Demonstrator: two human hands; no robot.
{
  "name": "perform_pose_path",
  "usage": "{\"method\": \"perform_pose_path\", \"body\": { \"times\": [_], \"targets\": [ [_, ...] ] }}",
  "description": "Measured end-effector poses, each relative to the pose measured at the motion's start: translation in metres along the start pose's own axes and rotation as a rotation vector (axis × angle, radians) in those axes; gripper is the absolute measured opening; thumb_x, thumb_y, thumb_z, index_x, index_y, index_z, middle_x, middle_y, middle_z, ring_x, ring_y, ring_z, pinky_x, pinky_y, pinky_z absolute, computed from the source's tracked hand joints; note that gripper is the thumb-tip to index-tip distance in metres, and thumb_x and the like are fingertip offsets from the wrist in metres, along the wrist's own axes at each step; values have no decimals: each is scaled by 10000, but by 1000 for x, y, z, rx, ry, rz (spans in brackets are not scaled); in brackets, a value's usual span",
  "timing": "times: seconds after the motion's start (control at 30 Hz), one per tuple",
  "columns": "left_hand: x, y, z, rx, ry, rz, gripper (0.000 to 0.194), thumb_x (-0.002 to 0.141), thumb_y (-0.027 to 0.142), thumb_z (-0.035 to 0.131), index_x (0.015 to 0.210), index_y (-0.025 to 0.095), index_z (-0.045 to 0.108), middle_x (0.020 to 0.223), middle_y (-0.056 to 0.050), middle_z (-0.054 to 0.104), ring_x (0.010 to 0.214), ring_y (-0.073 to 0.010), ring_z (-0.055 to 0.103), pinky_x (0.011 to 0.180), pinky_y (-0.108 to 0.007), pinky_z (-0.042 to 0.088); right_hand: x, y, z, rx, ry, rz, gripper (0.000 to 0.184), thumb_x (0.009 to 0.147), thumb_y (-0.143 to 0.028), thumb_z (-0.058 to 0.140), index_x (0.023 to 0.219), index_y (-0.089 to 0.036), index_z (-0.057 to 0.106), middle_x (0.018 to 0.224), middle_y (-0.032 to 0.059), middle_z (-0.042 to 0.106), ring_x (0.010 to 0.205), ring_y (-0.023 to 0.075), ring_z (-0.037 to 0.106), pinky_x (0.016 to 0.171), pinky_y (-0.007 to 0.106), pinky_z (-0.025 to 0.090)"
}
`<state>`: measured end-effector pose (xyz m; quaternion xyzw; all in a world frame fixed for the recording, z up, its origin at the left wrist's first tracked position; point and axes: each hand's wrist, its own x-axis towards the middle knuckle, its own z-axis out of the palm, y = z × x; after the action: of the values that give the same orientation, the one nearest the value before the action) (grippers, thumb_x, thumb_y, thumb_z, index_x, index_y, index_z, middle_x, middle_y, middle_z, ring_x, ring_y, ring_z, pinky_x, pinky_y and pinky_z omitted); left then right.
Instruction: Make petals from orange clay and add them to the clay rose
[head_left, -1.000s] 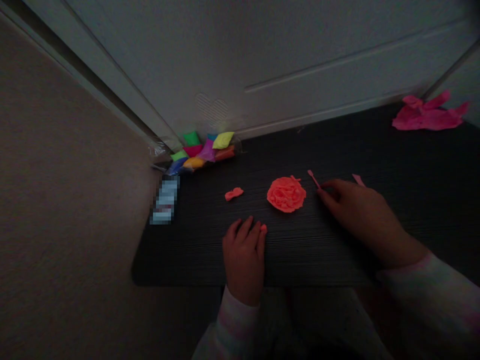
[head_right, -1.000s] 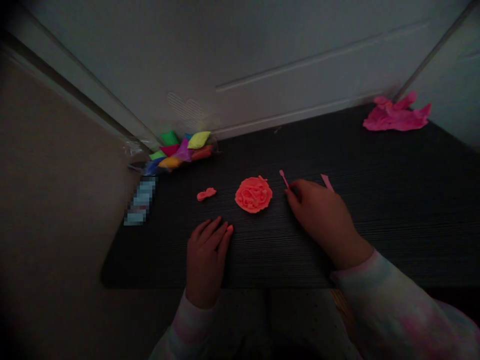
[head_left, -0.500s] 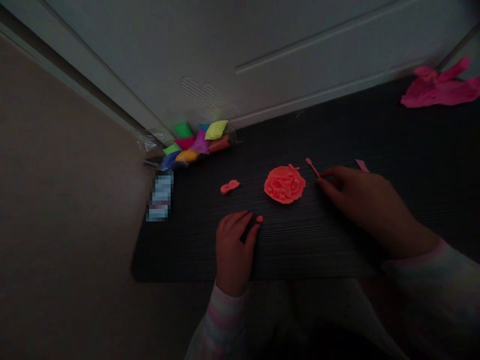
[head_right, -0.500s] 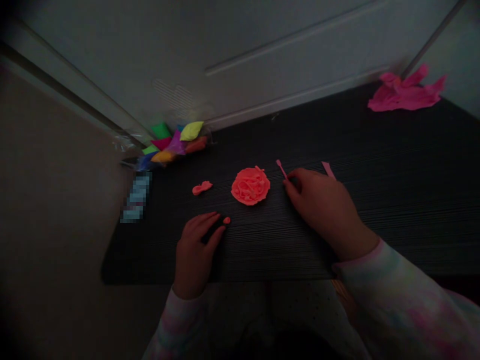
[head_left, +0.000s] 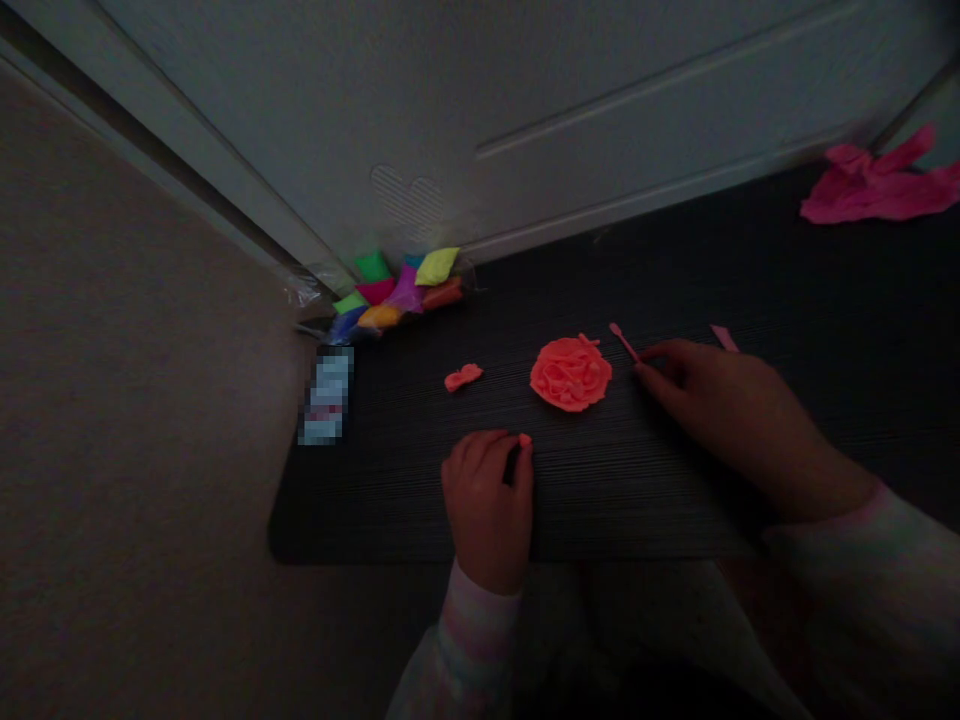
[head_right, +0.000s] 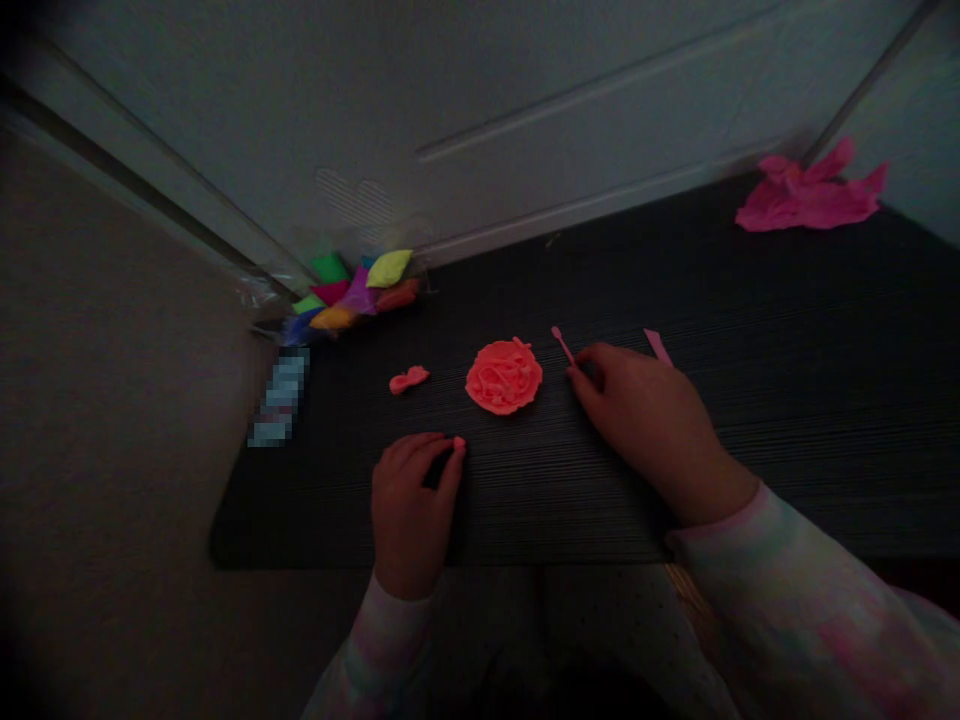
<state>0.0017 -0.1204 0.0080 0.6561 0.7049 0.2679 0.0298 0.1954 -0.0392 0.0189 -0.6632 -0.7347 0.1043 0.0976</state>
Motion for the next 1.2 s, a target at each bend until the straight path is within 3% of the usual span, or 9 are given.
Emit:
{"method": "perform_pose_path", "body": {
  "times": [0.33,0.7,0.83,0.97,1.03,1.13,1.2],
  "targets": [
    [-4,1,2,-3,-5,4,69,748,189,578,787,147,616,842,-60,647,854,-203,556,774,-387,432,1,0,0,28,-43,32,228,815,-331,454,925,-192,598,693,21,653,635,197,623,645,339,430],
    [-6,0,4,-37,-30,-33,93,743,190,588,812,143,631,854,-71,654,874,-209,566,805,-413,451,0,-1,0,11,-11,12,256,814,-343,414,907,-193,599,689,33,656,612,208,621,516,299,391],
    [-5,-4,-4,-71,-68,-62,108,741,200,590,820,142,637,863,-78,666,897,-214,578,828,-408,462,0,0,1,37,-12,-12,253,817,-329,407,915,-196,599,696,29,662,631,206,630,556,309,410],
    [20,-18,-30,-100,-197,-156,217,767,237,557,953,144,618,992,-93,646,940,-199,581,843,-365,467,1,0,2,70,-61,6,277,828,-347,383,923,-197,596,762,43,676,650,219,637,549,319,426],
    [42,-27,-38,-61,-181,-109,297,775,215,539,1065,158,572,1106,-98,597,1038,-202,532,919,-377,408,2,0,2,84,-68,6,293,833,-352,368,920,-194,599,807,55,678,674,230,641,565,334,441],
    [73,-39,-36,2,-227,-22,420,769,199,534,1187,169,491,1238,-124,499,1145,-231,442,971,-401,329,2,1,2,126,-86,8,310,834,-361,359,938,-194,598,832,62,678,701,237,645,595,358,462],
    [87,-45,-26,-23,-261,1,422,716,171,586,1135,149,540,1154,-135,566,1057,-245,513,919,-384,375,2,1,1,170,-93,8,315,830,-368,363,950,-196,598,823,61,681,704,235,648,610,368,474]
  ]
}}
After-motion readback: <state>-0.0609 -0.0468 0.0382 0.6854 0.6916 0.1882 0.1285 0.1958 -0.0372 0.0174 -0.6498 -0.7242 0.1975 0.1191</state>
